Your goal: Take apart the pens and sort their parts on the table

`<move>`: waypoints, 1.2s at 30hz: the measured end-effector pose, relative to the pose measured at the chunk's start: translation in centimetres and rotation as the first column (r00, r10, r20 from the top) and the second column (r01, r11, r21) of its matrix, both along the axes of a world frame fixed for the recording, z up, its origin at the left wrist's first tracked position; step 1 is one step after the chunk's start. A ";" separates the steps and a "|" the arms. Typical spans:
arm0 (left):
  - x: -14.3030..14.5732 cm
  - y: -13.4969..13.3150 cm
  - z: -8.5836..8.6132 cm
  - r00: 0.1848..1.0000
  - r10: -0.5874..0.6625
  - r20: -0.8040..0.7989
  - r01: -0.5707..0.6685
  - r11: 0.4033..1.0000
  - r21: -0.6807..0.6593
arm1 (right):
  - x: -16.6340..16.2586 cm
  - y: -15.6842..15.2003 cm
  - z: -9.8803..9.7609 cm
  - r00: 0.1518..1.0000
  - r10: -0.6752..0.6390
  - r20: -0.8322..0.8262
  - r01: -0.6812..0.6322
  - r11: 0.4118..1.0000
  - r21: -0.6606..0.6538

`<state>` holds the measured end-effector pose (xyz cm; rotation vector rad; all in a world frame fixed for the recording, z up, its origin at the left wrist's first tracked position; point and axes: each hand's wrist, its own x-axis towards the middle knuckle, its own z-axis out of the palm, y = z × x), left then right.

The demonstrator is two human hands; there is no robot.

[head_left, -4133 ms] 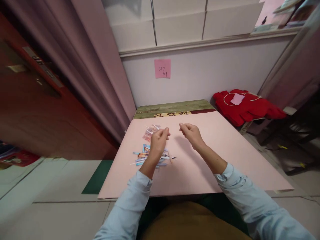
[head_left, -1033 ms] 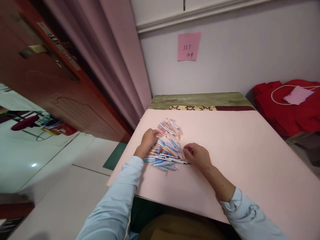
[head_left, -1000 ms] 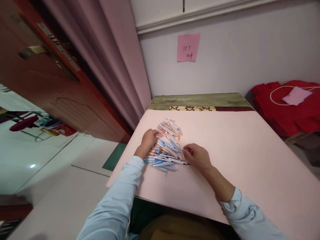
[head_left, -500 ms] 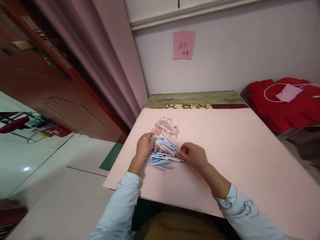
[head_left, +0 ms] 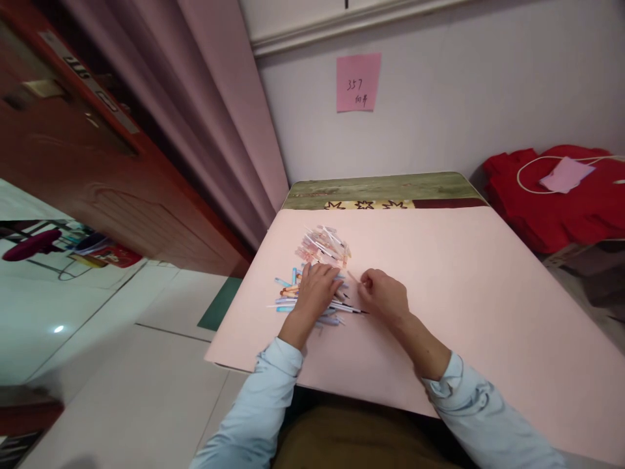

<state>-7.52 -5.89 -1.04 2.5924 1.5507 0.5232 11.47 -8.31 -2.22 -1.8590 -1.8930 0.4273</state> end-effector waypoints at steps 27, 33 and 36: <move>-8.9 -3.9 -2.7 0.589 0.547 0.594 -0.460 0.832 -0.310 | 1.3 -0.8 1.4 0.859 0.504 -0.085 -0.511 0.841 -0.179; -8.8 -4.0 -0.6 0.534 0.525 0.663 -0.531 0.818 -0.220 | 1.8 -0.8 2.3 0.868 0.458 -0.192 -0.487 0.861 -0.147; -6.9 -4.1 1.5 0.437 0.497 0.750 -0.462 0.839 -0.287 | 2.4 -0.6 2.5 0.844 0.366 -0.392 -0.420 0.905 -0.061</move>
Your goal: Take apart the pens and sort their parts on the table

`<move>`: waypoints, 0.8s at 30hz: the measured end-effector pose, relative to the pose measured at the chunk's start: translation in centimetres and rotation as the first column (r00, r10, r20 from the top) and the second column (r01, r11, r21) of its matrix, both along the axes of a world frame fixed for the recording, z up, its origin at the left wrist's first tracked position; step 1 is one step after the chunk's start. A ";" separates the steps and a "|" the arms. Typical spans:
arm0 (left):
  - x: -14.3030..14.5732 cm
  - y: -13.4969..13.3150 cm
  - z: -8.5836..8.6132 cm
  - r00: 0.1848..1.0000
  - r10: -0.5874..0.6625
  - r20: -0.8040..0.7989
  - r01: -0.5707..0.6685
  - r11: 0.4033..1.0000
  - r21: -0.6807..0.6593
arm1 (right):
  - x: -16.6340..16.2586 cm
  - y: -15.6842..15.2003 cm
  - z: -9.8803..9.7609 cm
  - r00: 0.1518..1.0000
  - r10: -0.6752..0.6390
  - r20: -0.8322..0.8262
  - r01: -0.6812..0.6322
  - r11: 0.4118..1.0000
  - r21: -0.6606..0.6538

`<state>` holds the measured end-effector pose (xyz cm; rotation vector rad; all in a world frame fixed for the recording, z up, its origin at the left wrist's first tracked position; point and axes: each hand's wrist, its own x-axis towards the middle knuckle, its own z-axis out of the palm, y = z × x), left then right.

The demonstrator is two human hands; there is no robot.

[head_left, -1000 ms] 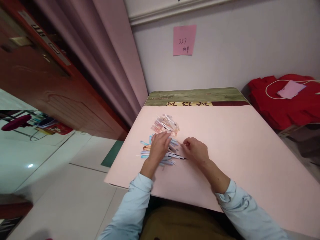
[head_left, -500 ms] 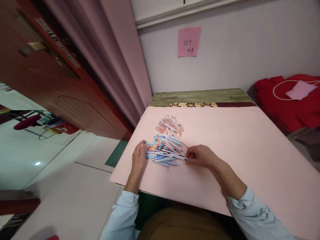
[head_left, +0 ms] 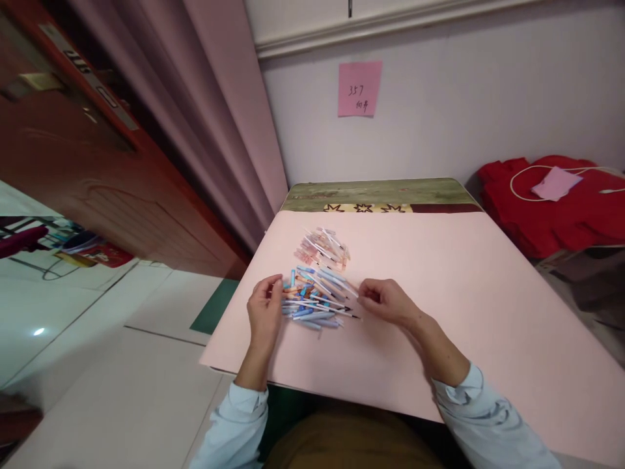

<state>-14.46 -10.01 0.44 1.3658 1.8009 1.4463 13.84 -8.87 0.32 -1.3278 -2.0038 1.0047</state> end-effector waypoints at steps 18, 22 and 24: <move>5.9 0.9 0.9 0.652 -0.021 0.758 0.040 0.999 -0.006 | -0.5 0.8 -2.7 0.899 -0.418 0.134 0.384 0.897 0.221; 4.3 1.1 1.0 0.663 -0.018 0.749 -0.013 0.999 0.036 | -1.3 0.5 -3.3 0.866 -0.379 0.326 0.312 0.920 0.239; 4.1 0.8 1.0 0.666 -0.014 0.746 -0.019 0.999 0.036 | -1.5 0.4 -3.4 0.859 -0.355 0.369 0.278 0.929 0.246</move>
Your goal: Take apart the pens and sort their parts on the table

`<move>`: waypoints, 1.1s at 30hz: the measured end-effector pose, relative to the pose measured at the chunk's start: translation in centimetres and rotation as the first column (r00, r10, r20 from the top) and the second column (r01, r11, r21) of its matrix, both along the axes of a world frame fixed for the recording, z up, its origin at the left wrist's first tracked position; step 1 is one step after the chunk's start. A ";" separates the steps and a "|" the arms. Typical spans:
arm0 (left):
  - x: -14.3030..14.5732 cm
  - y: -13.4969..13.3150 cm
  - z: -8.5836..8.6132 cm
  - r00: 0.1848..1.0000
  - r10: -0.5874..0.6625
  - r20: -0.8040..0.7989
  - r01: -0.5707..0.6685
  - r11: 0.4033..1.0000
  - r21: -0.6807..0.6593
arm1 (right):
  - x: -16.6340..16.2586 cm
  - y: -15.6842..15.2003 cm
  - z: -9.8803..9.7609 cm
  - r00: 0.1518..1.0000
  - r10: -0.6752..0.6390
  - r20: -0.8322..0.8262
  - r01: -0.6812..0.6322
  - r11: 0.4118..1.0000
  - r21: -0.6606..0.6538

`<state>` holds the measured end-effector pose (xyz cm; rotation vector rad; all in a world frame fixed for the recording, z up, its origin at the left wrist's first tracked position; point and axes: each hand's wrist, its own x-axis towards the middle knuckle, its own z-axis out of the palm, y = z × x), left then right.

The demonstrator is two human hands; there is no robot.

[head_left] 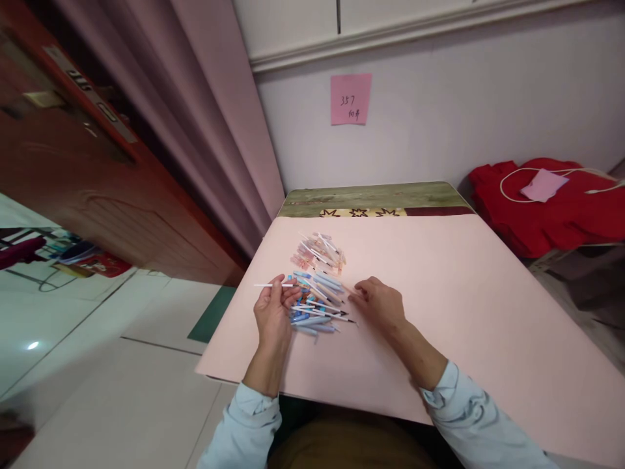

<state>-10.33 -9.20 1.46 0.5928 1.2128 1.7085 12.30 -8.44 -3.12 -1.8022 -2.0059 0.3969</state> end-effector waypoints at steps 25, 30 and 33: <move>5.3 -3.1 -0.2 0.952 -0.290 -0.095 0.276 0.951 -0.143 | -0.1 0.1 -0.1 0.996 0.069 0.065 -0.070 0.997 0.023; 6.3 -3.7 0.4 0.953 -0.288 -0.092 0.275 0.953 -0.130 | 0.0 0.1 0.0 0.999 0.018 0.048 -0.021 0.997 0.074; 7.0 -4.1 1.0 0.957 -0.277 -0.093 0.266 0.958 -0.108 | 0.2 0.2 0.2 0.998 -0.035 -0.057 0.042 0.991 0.128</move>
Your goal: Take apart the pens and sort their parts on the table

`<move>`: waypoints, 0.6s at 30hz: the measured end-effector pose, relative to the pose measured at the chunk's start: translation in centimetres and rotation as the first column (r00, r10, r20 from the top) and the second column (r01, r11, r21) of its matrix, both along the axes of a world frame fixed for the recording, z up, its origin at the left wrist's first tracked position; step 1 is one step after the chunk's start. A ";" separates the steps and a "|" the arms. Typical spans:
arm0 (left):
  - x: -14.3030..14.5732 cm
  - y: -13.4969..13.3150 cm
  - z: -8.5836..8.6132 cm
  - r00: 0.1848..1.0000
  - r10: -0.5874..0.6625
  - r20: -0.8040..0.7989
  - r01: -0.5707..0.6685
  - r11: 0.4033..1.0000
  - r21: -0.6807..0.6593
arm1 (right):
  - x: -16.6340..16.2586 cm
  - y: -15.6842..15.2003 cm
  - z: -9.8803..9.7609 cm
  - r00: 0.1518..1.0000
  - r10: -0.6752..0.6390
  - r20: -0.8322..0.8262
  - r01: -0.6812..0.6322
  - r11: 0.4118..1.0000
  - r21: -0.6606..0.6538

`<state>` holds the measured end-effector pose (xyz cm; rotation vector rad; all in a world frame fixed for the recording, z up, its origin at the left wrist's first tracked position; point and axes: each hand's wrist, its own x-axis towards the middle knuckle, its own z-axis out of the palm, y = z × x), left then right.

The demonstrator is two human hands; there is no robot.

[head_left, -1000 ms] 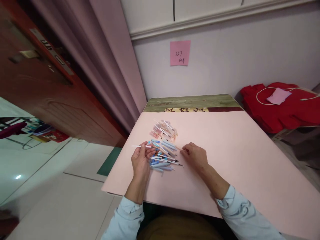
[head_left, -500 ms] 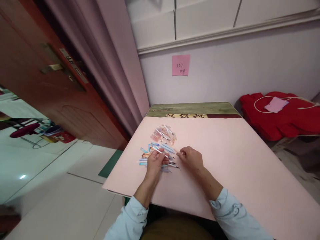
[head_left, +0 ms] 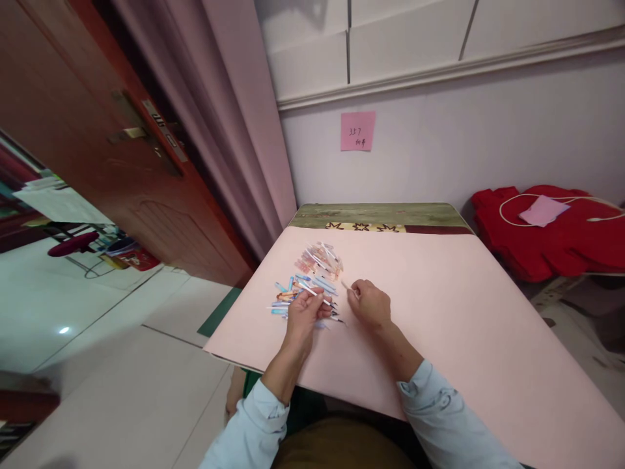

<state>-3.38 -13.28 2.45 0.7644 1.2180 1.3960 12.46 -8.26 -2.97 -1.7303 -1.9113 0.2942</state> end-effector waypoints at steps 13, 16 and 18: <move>-0.8 1.0 1.8 0.989 0.128 0.081 -0.130 0.991 0.023 | -0.4 1.2 -0.7 0.455 0.033 -0.890 -0.080 0.997 -0.004; -0.3 2.0 1.6 0.981 0.149 0.127 -0.150 0.989 0.000 | -0.5 1.2 -0.5 0.281 0.012 -0.960 -0.138 0.990 -0.028; 0.4 2.5 1.3 0.979 0.138 0.148 -0.137 0.990 -0.014 | -0.4 1.2 -0.2 0.191 -0.023 -0.981 -0.154 0.987 -0.053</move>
